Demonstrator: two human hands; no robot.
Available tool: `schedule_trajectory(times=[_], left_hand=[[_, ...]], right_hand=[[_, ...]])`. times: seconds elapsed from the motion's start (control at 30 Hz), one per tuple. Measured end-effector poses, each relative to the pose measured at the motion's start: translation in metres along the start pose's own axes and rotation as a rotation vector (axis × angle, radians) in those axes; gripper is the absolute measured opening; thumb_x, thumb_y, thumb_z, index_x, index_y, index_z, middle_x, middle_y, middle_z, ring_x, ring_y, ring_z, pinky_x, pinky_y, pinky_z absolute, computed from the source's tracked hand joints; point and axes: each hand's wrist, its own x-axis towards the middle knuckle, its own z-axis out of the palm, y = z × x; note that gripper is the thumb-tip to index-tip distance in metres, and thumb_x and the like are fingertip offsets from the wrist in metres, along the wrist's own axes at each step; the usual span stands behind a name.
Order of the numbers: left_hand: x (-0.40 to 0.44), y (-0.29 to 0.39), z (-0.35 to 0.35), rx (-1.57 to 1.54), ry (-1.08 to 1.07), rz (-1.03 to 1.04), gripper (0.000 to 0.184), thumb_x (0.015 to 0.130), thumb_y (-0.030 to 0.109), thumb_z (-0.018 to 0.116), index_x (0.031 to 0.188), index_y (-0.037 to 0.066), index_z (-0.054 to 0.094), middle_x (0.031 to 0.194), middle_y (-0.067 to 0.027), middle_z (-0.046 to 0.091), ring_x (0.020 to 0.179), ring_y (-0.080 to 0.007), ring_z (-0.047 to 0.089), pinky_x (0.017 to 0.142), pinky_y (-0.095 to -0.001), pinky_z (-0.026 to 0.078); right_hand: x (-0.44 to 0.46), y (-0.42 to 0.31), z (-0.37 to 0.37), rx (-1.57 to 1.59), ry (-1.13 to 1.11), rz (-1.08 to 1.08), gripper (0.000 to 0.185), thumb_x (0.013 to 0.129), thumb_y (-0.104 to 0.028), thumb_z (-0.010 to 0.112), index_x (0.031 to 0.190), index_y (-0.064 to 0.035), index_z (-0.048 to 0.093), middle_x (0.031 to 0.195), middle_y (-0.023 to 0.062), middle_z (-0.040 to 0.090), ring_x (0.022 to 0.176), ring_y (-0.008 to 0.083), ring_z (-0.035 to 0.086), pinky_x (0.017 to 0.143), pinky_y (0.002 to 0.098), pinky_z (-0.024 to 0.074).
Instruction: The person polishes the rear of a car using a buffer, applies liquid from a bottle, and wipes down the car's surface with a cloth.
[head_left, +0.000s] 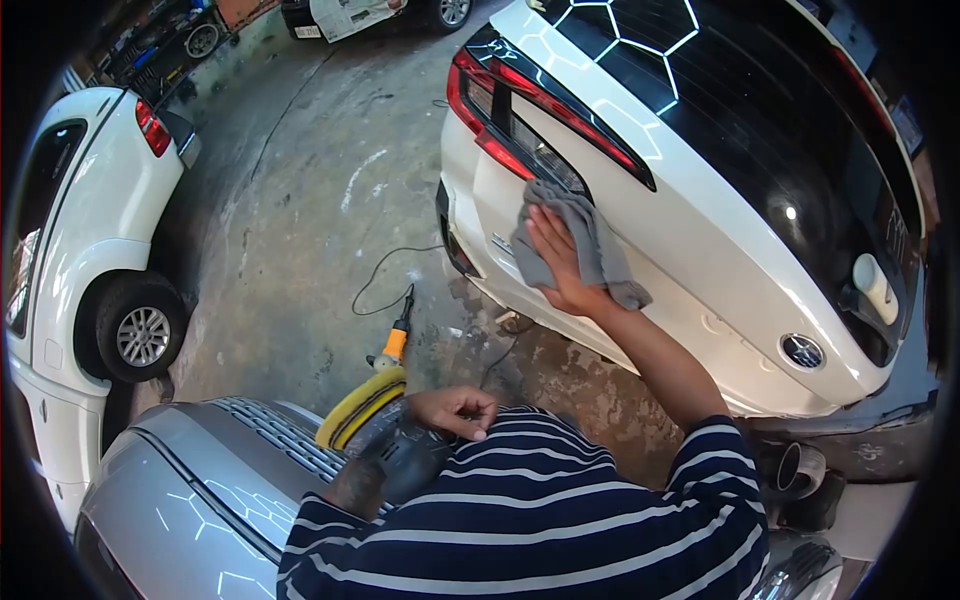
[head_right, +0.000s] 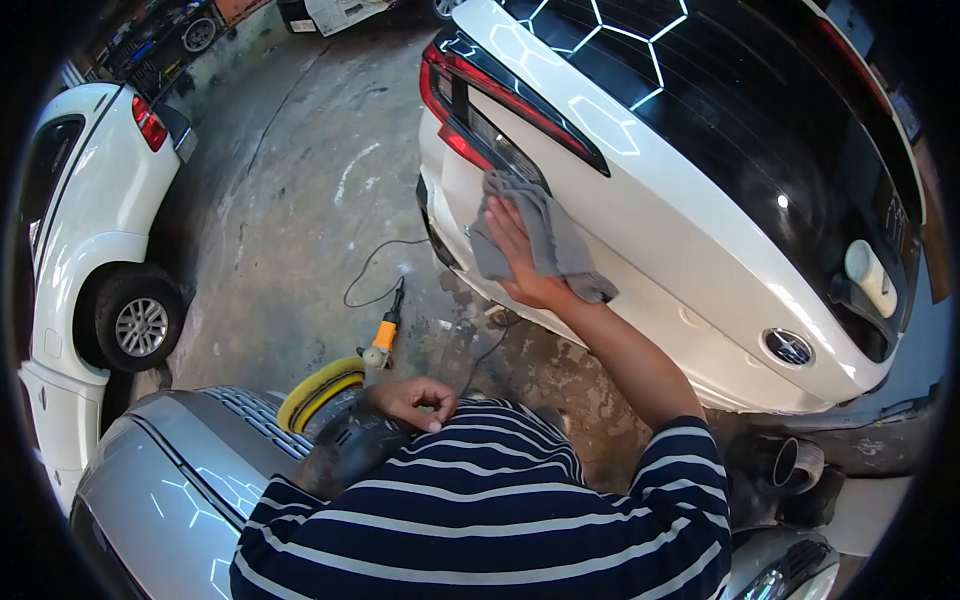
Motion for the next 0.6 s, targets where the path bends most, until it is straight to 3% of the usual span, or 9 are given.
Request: schedule_trajectory(times=[0.03, 0.07, 0.13, 0.23, 0.3, 0.4, 0.43, 0.5, 0.6], left_hand=[[-0.002, -0.003, 0.000, 0.003, 0.004, -0.005, 0.019, 0.096, 0.016, 0.072, 0.091, 0.005, 0.057, 0.084, 0.0039, 0.055, 0.082, -0.0051, 0.048, 0.075, -0.0238, 0.039], [-0.003, -0.006, 0.000, 0.011, 0.017, 0.016, 0.019, 0.096, 0.016, 0.072, 0.091, 0.005, 0.057, 0.085, 0.0034, 0.055, 0.083, -0.0055, 0.049, 0.076, -0.0243, 0.039], [-0.006, -0.010, 0.004, 0.015, 0.042, 0.072, 0.020, 0.094, 0.016, 0.073, 0.091, 0.004, 0.057, 0.089, 0.0015, 0.055, 0.087, -0.0072, 0.049, 0.080, -0.0258, 0.039], [-0.008, -0.028, 0.006, -0.025, 0.058, 0.093, 0.022, 0.094, 0.018, 0.073, 0.091, 0.004, 0.057, 0.091, 0.0007, 0.055, 0.089, -0.0085, 0.049, 0.081, -0.0263, 0.039], [0.000, -0.034, 0.005, 0.008, 0.052, 0.148, 0.022, 0.094, 0.020, 0.073, 0.091, 0.004, 0.057, 0.089, 0.0008, 0.055, 0.088, -0.0090, 0.050, 0.081, -0.0264, 0.039], [0.004, -0.037, 0.010, -0.026, 0.013, 0.124, 0.023, 0.094, 0.021, 0.073, 0.090, 0.005, 0.057, 0.087, 0.0015, 0.054, 0.085, -0.0080, 0.049, 0.077, -0.0266, 0.039], [0.005, -0.038, 0.010, -0.024, 0.010, 0.117, 0.023, 0.094, 0.021, 0.073, 0.090, 0.005, 0.057, 0.087, 0.0015, 0.054, 0.085, -0.0080, 0.049, 0.077, -0.0266, 0.039], [0.010, -0.038, 0.006, 0.001, -0.049, 0.127, 0.022, 0.094, 0.019, 0.073, 0.092, 0.005, 0.057, 0.089, -0.0001, 0.053, 0.084, -0.0096, 0.047, 0.076, -0.0273, 0.038], [0.009, -0.035, 0.006, 0.005, -0.046, 0.147, 0.020, 0.094, 0.018, 0.072, 0.091, 0.005, 0.057, 0.087, 0.0009, 0.054, 0.083, -0.0084, 0.047, 0.075, -0.0266, 0.038]], right_hand=[[0.016, -0.003, 0.012, -0.020, 0.041, 0.062, 0.077, 0.098, -0.033, 0.051, 0.160, 0.0023, 0.021, 0.168, 0.0233, 0.018, 0.157, 0.0378, 0.017, 0.127, 0.0510, 0.0145], [0.029, 0.003, 0.028, -0.019, 0.049, 0.063, 0.077, 0.098, -0.033, 0.051, 0.160, 0.0023, 0.021, 0.168, 0.0233, 0.018, 0.157, 0.0378, 0.017, 0.127, 0.0510, 0.0145], [0.056, 0.030, 0.073, -0.301, 0.080, 0.024, 0.094, 0.083, -0.021, 0.069, 0.160, 0.0040, 0.021, 0.169, 0.0239, 0.017, 0.157, 0.0420, 0.015, 0.126, 0.0574, 0.0121], [0.106, 0.040, 0.121, -0.344, 0.193, -0.026, 0.093, 0.083, -0.022, 0.069, 0.157, 0.0089, 0.022, 0.167, 0.0278, 0.017, 0.154, 0.0484, 0.018, 0.124, 0.0617, 0.0139], [0.137, 0.044, 0.143, 0.030, -0.158, 0.260, 0.093, 0.083, -0.025, 0.070, 0.155, 0.0125, 0.022, 0.165, 0.0313, 0.020, 0.151, 0.0532, 0.020, 0.124, 0.0602, 0.0160], [0.133, 0.041, 0.155, -0.020, -0.176, 0.266, 0.094, 0.083, -0.026, 0.071, 0.155, 0.0123, 0.024, 0.164, 0.0323, 0.021, 0.152, 0.0507, 0.021, 0.125, 0.0571, 0.0170], [0.127, 0.033, 0.139, -0.018, -0.170, 0.271, 0.094, 0.083, -0.026, 0.071, 0.155, 0.0123, 0.024, 0.164, 0.0323, 0.021, 0.152, 0.0507, 0.021, 0.125, 0.0571, 0.0170], [0.101, 0.004, 0.074, 0.151, 0.115, 0.222, 0.097, 0.083, -0.028, 0.072, 0.156, 0.0107, 0.022, 0.166, 0.0309, 0.016, 0.153, 0.0464, 0.021, 0.126, 0.0520, 0.0192], [0.051, -0.022, 0.040, 0.138, 0.041, 0.302, 0.096, 0.085, -0.027, 0.071, 0.158, 0.0085, 0.021, 0.167, 0.0294, 0.013, 0.154, 0.0429, 0.021, 0.126, 0.0484, 0.0211]])
